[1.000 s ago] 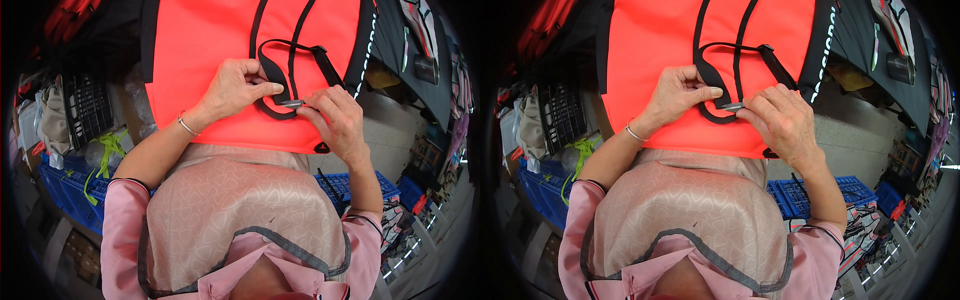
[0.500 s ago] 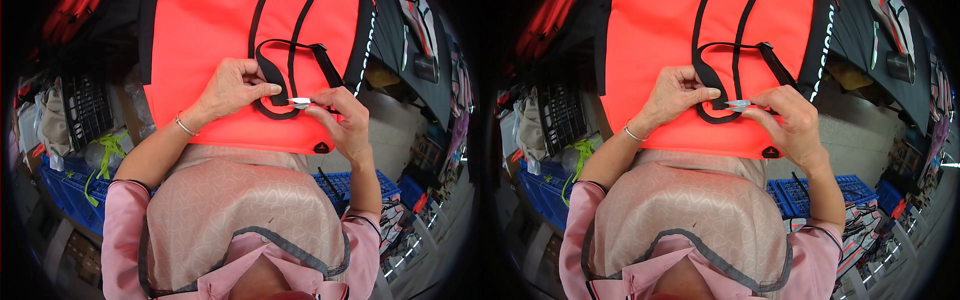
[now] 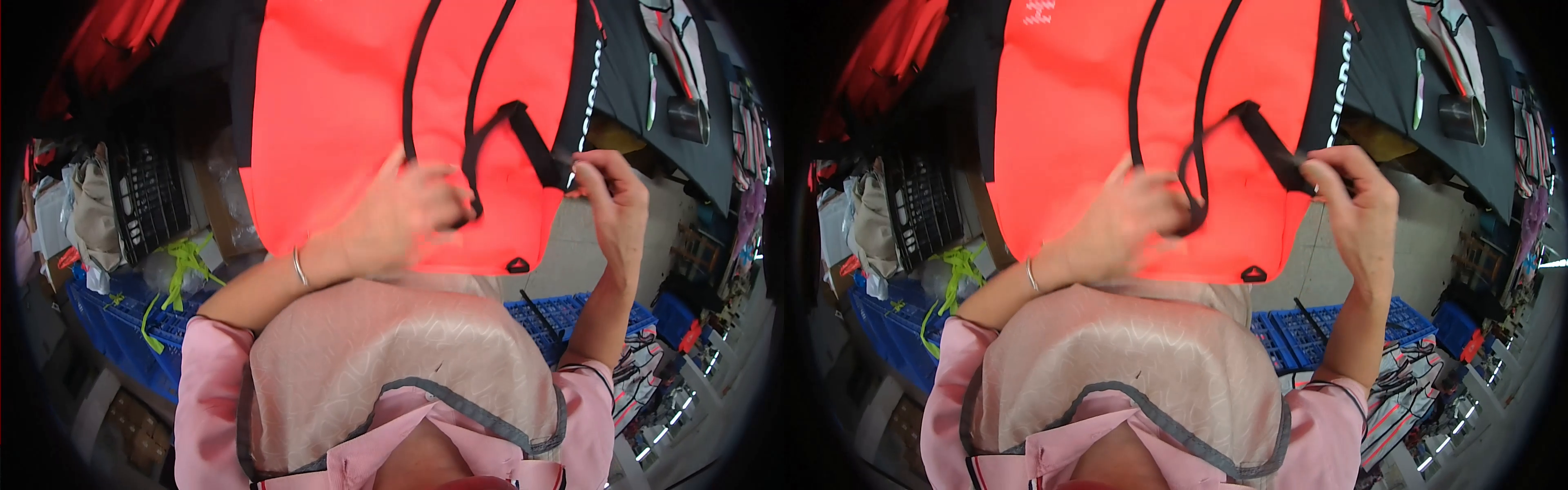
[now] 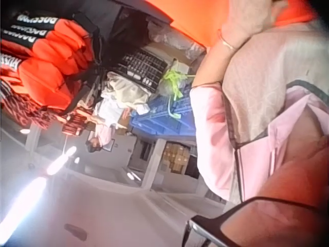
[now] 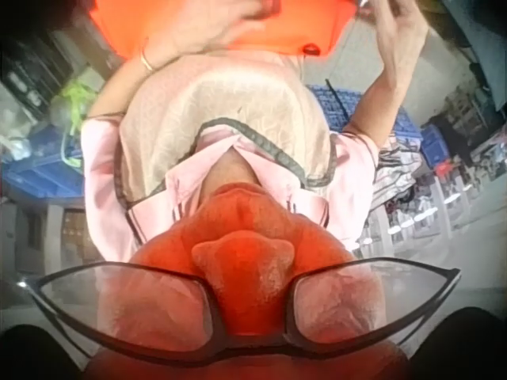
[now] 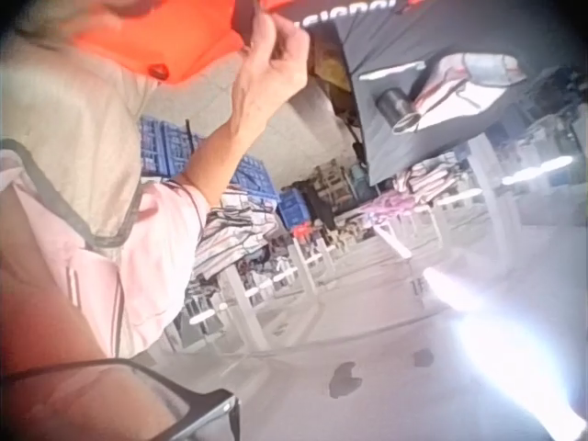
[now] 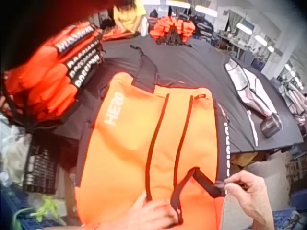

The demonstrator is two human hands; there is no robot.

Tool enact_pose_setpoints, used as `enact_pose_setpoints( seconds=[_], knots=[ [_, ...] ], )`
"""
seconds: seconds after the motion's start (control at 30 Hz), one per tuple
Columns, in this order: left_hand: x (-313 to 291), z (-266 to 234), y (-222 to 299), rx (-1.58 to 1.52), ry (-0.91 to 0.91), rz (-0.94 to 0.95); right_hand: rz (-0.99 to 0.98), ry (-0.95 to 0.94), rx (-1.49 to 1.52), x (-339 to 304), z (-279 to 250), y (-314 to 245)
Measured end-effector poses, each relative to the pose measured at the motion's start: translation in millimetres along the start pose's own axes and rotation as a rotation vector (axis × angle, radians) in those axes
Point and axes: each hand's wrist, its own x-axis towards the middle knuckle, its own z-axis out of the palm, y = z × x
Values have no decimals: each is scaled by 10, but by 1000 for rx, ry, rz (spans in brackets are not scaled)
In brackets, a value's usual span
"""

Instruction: Inspecting backpacks, trimming loose threads with nippers, and cleaning surfaces with a brush.

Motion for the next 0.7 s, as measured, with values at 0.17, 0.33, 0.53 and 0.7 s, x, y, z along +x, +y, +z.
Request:
enact_pose_setpoints(
  seconds=[0.17, 0.33, 0.53, 0.7],
  knots=[
    [-120, 203, 137, 77, -208, 202, -5, 270, 230, 354, -18, -5],
    [60, 19, 4, -625, -356, 169, -92, 241, 401, 996, 157, -333],
    [630, -751, -278, -169, -303, -46, -252, 259, 501, 1784, 301, -770],
    [1077, -658, -636, 751, 494, 177, -295, 291, 511, 2274, 417, -996]
  ],
)
